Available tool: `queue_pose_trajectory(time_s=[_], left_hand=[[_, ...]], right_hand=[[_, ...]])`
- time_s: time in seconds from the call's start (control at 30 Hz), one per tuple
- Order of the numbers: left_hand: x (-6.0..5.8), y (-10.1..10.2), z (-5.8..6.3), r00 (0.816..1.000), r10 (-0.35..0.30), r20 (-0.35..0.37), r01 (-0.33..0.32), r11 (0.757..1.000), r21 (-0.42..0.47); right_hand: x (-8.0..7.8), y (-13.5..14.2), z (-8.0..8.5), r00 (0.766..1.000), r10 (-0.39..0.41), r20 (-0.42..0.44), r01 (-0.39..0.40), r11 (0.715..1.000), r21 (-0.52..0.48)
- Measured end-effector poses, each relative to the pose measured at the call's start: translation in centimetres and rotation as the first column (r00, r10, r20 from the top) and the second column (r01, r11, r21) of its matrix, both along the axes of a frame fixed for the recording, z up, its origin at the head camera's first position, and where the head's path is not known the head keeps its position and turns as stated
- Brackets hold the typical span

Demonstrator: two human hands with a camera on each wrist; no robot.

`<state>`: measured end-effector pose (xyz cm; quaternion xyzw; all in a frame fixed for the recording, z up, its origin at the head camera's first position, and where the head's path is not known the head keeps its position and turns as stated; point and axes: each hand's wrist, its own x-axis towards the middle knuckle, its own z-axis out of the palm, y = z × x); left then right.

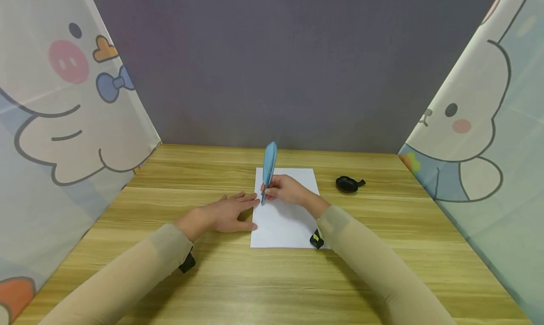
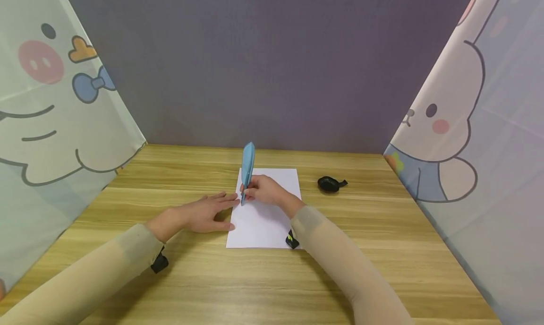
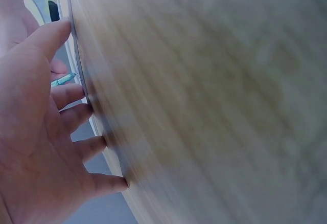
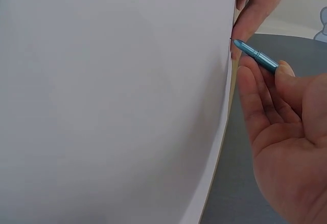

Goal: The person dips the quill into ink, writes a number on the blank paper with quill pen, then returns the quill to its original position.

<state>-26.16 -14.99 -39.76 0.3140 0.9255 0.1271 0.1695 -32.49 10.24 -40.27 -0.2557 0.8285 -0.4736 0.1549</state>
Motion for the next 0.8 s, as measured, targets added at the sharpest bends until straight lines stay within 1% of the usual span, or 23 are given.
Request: queue_pose_trajectory(time_s=[0.47, 0.8], left_hand=[[0.1, 0.1, -0.1, 1.0, 0.003, 0.0, -0.003, 1.0, -0.008], [0.1, 0.1, -0.1, 1.0, 0.004, 0.0, -0.004, 1.0, -0.005]], right_hand=[[1.1, 0.2, 0.1, 0.999, 0.034, 0.002, -0.034, 0.999, 0.024], [2.1, 0.4, 0.4, 0.998, 0.064, 0.009, -0.064, 0.998, 0.016]])
